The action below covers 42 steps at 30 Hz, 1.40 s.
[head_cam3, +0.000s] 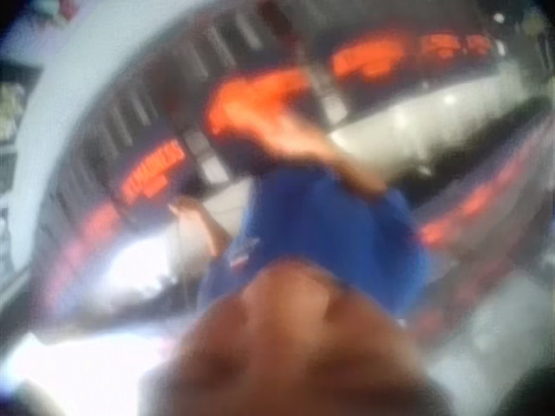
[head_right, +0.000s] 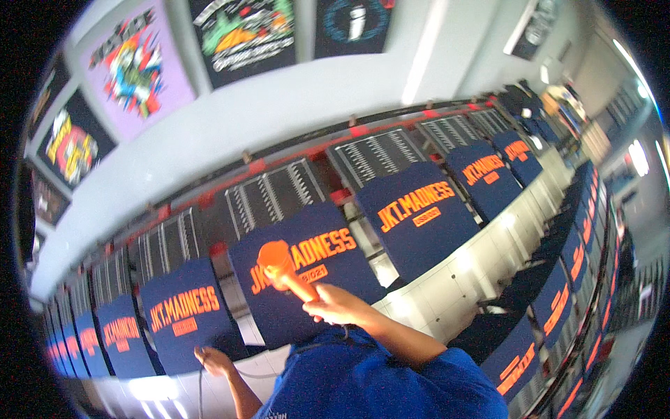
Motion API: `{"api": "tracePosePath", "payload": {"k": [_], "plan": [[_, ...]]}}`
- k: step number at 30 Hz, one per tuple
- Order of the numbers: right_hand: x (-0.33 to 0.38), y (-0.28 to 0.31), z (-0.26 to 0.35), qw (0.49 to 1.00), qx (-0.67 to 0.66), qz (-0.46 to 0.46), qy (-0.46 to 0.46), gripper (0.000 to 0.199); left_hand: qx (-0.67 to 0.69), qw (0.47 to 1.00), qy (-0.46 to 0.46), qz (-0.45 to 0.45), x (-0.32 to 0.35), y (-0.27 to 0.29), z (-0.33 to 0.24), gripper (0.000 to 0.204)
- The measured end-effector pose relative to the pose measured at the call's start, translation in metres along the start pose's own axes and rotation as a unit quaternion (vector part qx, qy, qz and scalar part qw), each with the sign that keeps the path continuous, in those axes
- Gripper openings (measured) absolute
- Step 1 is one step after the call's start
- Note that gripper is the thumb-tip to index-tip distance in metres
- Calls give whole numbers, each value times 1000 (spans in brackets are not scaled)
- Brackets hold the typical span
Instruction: The person uses a heat gun to dry the screen-printed logo on several dark blue t-shirts aligned on printing boards, moving from one garment to the next.
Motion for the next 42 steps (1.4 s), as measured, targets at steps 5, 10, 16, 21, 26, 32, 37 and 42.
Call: {"api": "tracePosePath", "payload": {"k": [5,10,16,21,26,32,37,42], "plan": [[3,-3,17,996,-68,-20,50,29,-1,1000,-5,16,2,9,-8,36],[10,12,14,954,-270,15,129,28,-44,997,-68,-5,10,10,-25,33],[58,52,13,869,-464,99,141,26,-56,996,-65,-14,27,17,-42,35],[52,137,-20,908,-408,47,84,22,-61,997,-48,-23,69,27,-61,37],[104,305,-56,965,-229,-115,60,45,-66,998,5,-17,149,39,-65,39],[164,491,-112,939,-208,-267,62,40,-58,990,113,56,260,35,-51,41],[171,578,-143,943,-179,-280,23,27,69,989,46,120,349,17,-156,47],[160,603,-138,957,-159,-240,26,33,64,988,72,125,378,-5,-171,54]]}}
Point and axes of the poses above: each hand's wrist, its own x-axis away from the middle knuckle, its own y-axis out of the back of the hand, z = x × y, the point moved 9 cm from there along -x, towards the middle knuckle
